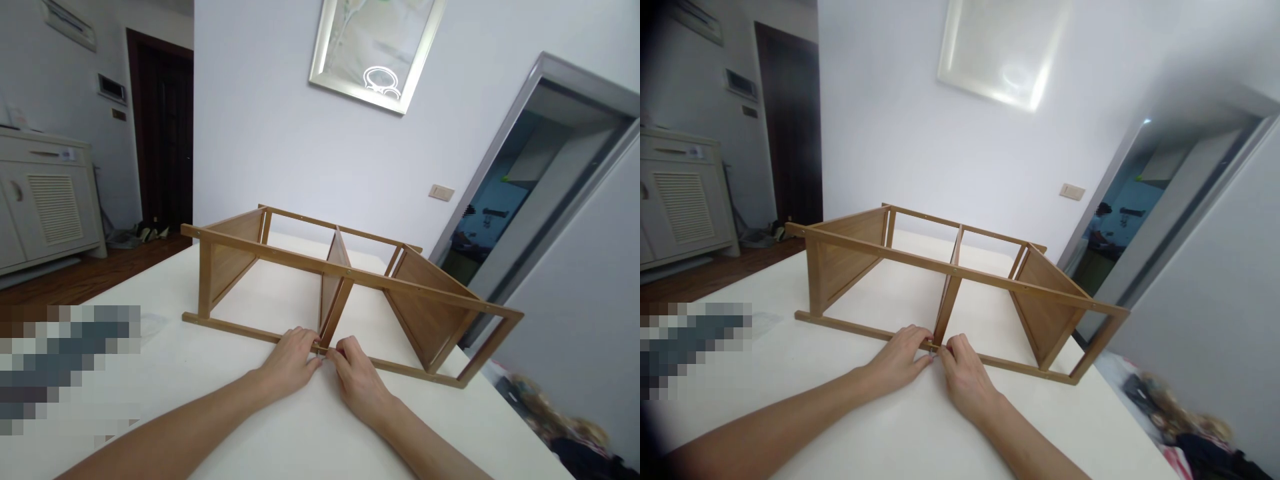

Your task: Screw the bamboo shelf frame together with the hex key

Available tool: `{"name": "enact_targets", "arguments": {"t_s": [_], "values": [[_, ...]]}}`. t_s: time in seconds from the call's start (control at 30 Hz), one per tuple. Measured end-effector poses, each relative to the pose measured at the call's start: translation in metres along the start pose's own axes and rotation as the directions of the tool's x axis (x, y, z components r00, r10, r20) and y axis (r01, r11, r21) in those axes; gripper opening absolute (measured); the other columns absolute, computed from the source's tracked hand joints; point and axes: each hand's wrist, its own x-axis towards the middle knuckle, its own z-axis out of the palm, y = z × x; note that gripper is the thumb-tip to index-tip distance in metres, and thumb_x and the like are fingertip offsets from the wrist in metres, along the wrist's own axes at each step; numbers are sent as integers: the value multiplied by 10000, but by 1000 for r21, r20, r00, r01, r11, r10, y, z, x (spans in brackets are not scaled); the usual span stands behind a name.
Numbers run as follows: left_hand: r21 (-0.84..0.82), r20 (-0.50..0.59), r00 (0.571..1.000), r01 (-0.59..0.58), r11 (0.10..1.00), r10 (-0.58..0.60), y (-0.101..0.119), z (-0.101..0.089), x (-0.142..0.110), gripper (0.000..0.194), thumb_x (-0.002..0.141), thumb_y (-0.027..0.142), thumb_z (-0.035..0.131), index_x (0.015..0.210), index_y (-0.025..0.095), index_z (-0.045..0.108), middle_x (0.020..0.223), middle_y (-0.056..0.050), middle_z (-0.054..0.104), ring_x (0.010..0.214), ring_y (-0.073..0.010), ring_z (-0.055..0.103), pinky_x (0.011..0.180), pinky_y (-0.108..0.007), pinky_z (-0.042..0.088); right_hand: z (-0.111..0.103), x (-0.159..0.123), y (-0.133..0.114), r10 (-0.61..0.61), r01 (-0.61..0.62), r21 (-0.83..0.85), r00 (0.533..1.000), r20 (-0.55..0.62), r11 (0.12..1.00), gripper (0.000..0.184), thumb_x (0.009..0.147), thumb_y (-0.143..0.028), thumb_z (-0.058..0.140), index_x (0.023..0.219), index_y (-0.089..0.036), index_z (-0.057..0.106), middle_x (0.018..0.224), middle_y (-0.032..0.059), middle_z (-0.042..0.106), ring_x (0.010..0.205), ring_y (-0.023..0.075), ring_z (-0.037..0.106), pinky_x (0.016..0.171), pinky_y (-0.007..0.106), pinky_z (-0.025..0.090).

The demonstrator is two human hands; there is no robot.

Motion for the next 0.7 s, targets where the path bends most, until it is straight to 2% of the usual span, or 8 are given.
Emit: {"name": "enact_targets", "arguments": {"t_s": [0.27,0.4,0.53,0.7], "values": [[56,12,1000,-3,998,2,2,-1,-1,151,868,233,553,1010,182,567,1026,-75,658,1016,-254,578,914,-396,440,1,3,-3,-10,11,27,999,-51,1000,276,893,-4,388,1016,-189,551,896,59,474,814,200,463,643,298,437],[86,11,1000,-17,996,16,2,0,-1,135,879,228,530,1001,182,566,1027,-82,654,1021,-259,574,919,-397,438,2,5,-5,-12,15,58,999,-44,998,350,884,11,399,1124,-197,548,927,70,497,845,207,487,680,313,471],[94,15,999,-38,995,37,1,0,-1,138,889,234,519,1006,176,564,1027,-85,653,1022,-266,572,917,-406,442,3,5,-6,35,-24,194,998,-53,981,376,901,11,392,1176,-209,522,959,86,518,880,210,517,723,339,510],[101,17,999,-37,994,35,0,1,-2,156,900,255,519,1025,173,565,1036,-92,655,1027,-269,573,929,-416,440,7,3,-5,144,-100,345,984,-102,933,231,940,-47,414,1032,-220,536,914,68,530,838,193,549,706,340,516]]}}
